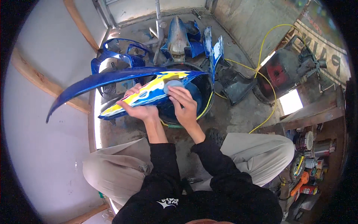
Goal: The person holds a painted motorcycle fairing piece and rubs its surface with a sanding pad over a bucket of water.
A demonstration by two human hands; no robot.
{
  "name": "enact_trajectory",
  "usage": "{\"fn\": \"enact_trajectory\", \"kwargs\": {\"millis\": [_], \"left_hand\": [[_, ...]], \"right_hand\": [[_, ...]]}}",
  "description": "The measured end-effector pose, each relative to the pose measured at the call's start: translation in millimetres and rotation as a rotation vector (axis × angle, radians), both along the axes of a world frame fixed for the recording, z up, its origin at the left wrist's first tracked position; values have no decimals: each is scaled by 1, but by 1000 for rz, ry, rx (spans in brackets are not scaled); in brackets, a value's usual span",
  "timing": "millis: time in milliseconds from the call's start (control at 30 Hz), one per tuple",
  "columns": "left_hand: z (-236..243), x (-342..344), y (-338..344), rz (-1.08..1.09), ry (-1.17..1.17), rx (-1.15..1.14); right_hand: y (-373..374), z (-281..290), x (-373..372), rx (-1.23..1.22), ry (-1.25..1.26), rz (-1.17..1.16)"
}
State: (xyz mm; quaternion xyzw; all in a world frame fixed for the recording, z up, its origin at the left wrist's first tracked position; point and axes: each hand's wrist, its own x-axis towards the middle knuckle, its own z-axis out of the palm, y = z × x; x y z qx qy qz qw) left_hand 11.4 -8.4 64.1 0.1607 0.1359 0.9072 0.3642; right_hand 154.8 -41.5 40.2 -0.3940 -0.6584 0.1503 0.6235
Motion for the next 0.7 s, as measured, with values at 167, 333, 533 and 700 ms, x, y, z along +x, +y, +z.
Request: {"fn": "enact_trajectory", "kwargs": {"millis": [167,333,533,700], "left_hand": [[4,-3,-7,17,-14,0],[-10,-1,-9,-57,-3,93],[-14,31,-6,-146,-50,69],[-19,20,-8,-347,-241,247]], "right_hand": [[22,4,13,-36,36,-214],[1,4,-1,-10,-6,-72],[23,3,24,-1,0,-170],[30,4,31,11,-44,-166]]}}
